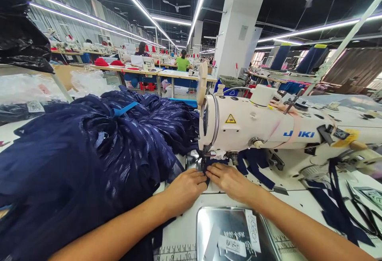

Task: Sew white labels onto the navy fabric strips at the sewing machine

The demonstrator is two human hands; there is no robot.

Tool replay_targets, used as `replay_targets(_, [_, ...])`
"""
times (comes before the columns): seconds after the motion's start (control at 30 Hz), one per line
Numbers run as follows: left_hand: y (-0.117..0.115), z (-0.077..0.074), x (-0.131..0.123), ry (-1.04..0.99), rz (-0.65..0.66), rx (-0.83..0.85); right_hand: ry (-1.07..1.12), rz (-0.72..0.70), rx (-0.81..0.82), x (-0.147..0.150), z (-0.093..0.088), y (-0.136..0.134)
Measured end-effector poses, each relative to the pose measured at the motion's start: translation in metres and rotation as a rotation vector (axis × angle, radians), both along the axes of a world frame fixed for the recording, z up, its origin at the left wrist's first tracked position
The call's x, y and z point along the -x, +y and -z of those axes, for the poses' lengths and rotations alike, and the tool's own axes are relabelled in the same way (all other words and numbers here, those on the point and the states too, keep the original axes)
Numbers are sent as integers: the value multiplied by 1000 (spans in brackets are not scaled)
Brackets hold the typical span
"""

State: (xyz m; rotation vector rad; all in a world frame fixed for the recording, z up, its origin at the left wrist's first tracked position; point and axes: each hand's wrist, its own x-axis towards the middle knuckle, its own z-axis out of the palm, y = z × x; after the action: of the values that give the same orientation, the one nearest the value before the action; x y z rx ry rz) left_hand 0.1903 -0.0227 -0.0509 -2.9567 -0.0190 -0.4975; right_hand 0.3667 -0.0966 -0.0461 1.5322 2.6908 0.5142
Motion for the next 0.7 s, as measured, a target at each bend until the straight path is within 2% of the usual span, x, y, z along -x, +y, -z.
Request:
replay_targets(0.1, [-4, 5, -19, -3, -116, -1, 43, 54, -51, -9, 5, 4])
replay_targets(0.17, [-5, 5, -26, -3, -149, -16, 54, 62, -60, -13, 9, 6])
replay_targets(0.4, [-4, 7, -29, -44, -182, -33, 78, 39, -63, -20, 14, 9])
replay_targets(0.7, [-5, 7, -32, -77, -202, -74, 86, 52, -69, -18, 8, 10])
